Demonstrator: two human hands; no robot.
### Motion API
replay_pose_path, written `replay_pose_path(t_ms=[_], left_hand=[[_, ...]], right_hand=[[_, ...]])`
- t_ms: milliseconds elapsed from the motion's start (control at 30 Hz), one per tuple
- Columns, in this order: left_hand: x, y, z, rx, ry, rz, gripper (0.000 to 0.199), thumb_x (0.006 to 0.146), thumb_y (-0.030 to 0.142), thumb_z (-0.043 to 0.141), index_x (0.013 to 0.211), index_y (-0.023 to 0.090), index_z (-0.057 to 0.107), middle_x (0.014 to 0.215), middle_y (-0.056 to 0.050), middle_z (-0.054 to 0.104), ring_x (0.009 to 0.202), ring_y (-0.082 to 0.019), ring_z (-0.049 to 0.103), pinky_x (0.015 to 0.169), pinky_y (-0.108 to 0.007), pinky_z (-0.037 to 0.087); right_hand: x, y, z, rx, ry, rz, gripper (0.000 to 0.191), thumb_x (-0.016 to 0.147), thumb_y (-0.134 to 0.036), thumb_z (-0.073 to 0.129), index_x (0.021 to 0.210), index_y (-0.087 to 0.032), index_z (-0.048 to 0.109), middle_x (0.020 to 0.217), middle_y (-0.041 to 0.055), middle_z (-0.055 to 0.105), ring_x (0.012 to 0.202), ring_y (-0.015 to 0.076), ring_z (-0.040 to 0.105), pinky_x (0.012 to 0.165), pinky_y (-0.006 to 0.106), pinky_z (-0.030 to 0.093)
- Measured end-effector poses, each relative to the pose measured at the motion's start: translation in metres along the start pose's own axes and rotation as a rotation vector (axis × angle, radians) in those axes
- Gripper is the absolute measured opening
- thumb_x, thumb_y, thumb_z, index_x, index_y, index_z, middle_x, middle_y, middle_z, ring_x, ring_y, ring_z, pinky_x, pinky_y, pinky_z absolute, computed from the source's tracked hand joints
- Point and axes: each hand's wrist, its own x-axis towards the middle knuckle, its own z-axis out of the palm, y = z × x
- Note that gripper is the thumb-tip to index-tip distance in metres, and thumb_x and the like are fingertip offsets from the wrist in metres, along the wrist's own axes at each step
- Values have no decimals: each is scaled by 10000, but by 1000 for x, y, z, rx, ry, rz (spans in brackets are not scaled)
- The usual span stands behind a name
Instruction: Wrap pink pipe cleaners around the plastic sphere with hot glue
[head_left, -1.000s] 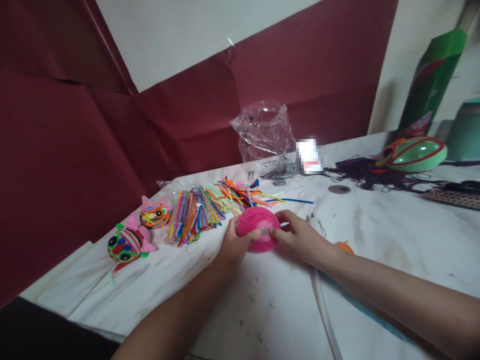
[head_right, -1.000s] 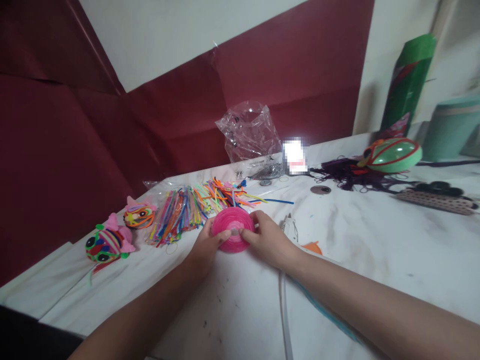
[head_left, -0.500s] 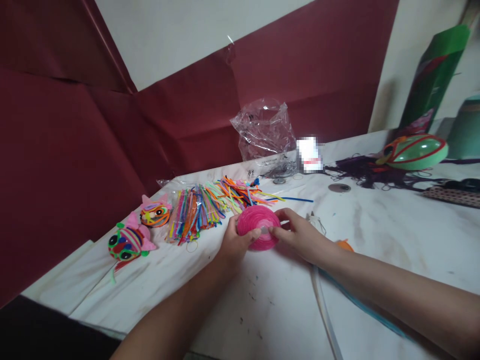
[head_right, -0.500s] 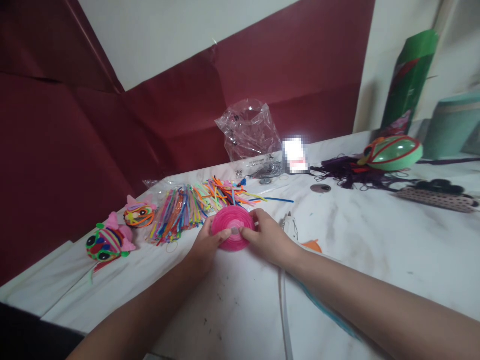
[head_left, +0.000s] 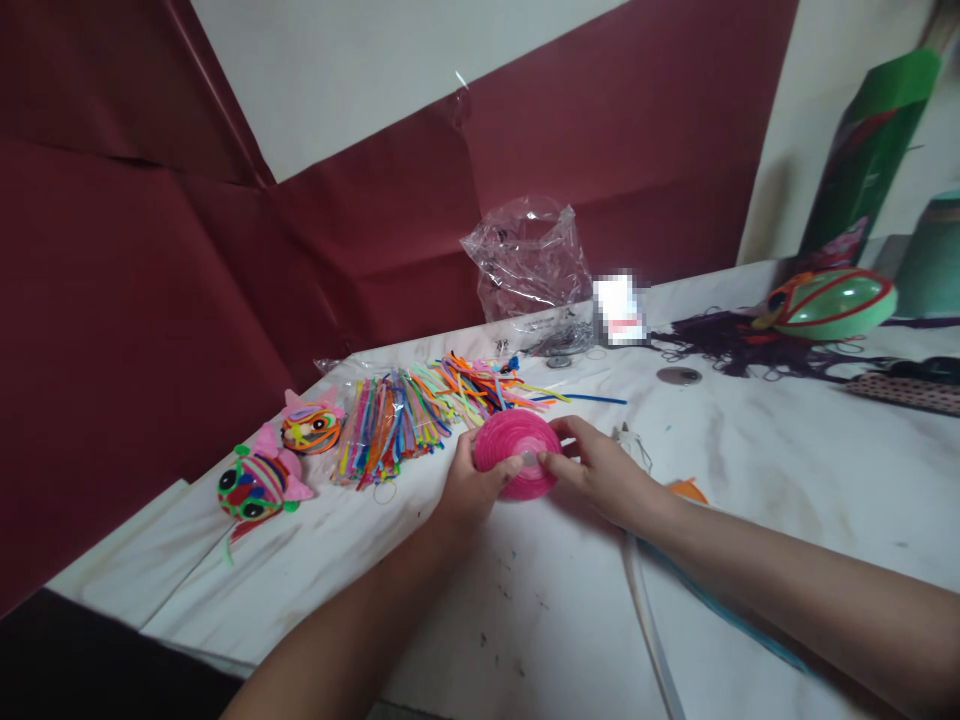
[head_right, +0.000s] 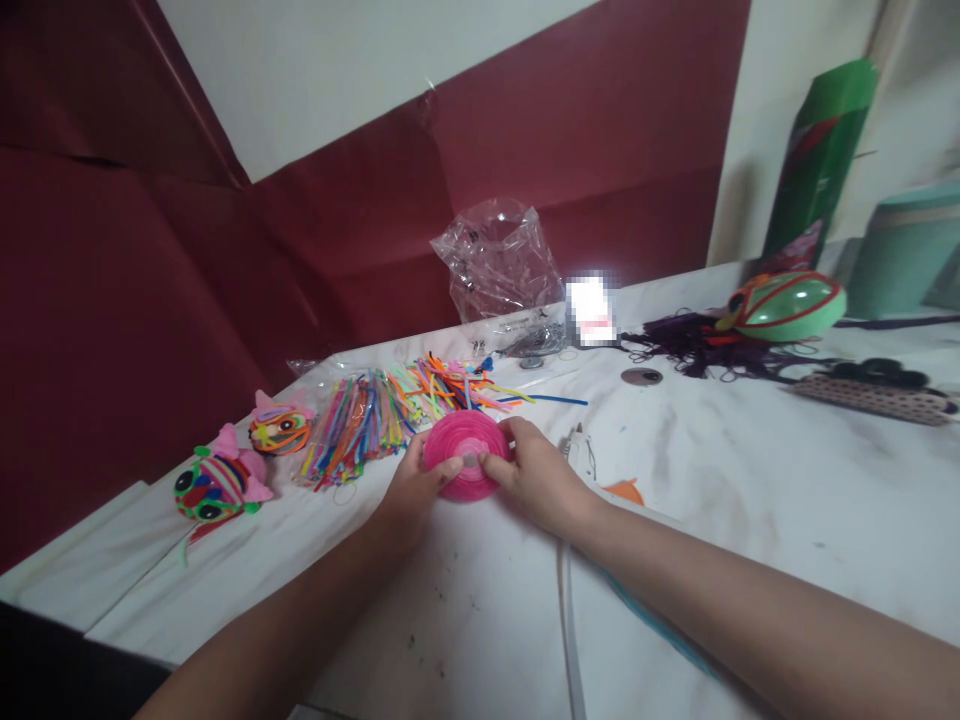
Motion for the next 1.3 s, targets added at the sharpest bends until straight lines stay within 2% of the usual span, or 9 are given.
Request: replay_pose_path(t_ms=[533, 867, 1300], left_hand=[[2, -3, -2, 5, -30, 23, 670, 552, 270, 790, 1144, 150, 500, 1033, -101, 648, 861, -209, 627, 745, -313, 509], [4, -5, -4, 13, -36, 21, 707, 539, 293, 807, 1161, 160, 498, 1083, -111, 640, 924, -230, 628, 775, -320, 504], [7, -7, -8, 4, -62, 37, 734, 526, 292, 823, 1169, 159, 495, 1101, -122, 642, 953, -249, 631, 800, -344, 512]], right_hand=[[1, 3, 3, 46, -9, -2, 363, 745, -423, 492, 1003, -169, 514, 973, 121, 650, 808, 242, 626, 707, 373, 485], [0, -2, 0, 38, -19, 22, 349, 730, -426, 496, 975, -177, 507, 952, 115, 646, 832, 250, 615, 727, 376, 470], [1, -2, -1, 80, -29, 71, 355, 700, -413, 549, 971, -186, 513, 908, 83, 651, 762, 217, 608, 699, 341, 464]])
